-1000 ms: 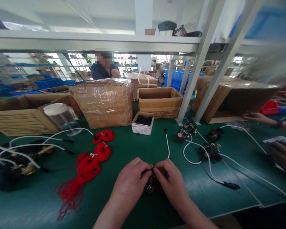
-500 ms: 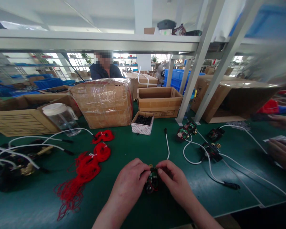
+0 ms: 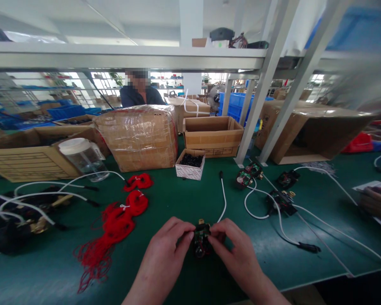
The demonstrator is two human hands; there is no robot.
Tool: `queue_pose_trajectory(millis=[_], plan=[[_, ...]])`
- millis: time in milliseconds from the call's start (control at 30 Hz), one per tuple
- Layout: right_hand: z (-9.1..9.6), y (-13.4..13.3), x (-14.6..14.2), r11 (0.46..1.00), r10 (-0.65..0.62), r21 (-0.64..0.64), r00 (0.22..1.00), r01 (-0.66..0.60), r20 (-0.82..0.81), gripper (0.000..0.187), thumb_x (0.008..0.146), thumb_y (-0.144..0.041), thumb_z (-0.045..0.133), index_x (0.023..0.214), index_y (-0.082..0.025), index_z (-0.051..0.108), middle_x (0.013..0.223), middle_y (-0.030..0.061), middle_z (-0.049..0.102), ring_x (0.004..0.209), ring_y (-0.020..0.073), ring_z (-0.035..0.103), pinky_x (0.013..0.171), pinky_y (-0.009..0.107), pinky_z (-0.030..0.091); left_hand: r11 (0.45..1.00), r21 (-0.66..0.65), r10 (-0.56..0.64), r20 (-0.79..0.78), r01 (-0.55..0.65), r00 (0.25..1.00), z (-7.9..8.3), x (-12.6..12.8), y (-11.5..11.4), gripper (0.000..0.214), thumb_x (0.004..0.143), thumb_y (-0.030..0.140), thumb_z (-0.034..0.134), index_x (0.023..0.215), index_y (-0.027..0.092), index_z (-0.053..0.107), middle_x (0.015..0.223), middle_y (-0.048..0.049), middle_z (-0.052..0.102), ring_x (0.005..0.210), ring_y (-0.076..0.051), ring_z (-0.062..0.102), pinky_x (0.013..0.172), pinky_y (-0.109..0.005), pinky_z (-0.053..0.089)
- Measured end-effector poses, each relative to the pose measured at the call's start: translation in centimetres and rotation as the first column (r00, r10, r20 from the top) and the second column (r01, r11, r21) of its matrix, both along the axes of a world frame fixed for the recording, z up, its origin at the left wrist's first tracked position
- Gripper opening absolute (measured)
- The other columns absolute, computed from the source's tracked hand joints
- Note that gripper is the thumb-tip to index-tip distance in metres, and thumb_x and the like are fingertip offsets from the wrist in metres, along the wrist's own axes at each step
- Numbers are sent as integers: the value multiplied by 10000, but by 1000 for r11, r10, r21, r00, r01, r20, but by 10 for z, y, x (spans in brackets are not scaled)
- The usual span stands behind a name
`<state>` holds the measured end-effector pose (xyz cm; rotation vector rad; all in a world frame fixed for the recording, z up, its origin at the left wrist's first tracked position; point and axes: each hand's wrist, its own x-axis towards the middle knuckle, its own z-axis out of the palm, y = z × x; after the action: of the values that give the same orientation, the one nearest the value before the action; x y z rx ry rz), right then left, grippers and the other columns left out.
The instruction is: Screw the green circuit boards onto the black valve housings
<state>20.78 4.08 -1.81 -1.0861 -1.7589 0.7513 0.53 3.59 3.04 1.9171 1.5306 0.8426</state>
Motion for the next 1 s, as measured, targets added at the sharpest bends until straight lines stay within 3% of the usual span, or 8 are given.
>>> queue_pose_trajectory(millis=[367,567,767,1000], plan=[[-1,-1,-1,997,4,77,1000,-3,-16,133,919,-116,614,946,-245,621,857,-10,613,744,144,582,662,242,466,995,-91,-73,-242,52,968,17,15,11,138,836,154,681,830,265,763,877,-14,674,914,-219,619,811,-350,455],[-2,1,-2,1000,4,8,1000,-4,24,165,896,-77,605,922,-239,618,843,-17,591,735,139,566,654,242,445,996,-64,-79,-324,61,943,19,21,16,157,868,134,641,777,234,720,879,-9,669,925,-212,599,814,-352,422],[4,3,-3,999,10,-37,998,-8,60,172,890,-72,580,939,-233,616,865,-7,575,752,152,561,664,262,443,990,14,-116,-506,143,854,25,27,19,209,958,167,543,880,250,719,936,-23,676,966,-245,582,933,-463,409],[8,9,-7,999,-10,-37,997,13,79,186,876,-44,567,882,-223,617,852,-6,562,754,150,556,663,255,436,977,41,-139,-621,209,771,23,31,19,188,933,131,569,883,237,716,904,-19,686,974,-238,591,1045,-498,383]])
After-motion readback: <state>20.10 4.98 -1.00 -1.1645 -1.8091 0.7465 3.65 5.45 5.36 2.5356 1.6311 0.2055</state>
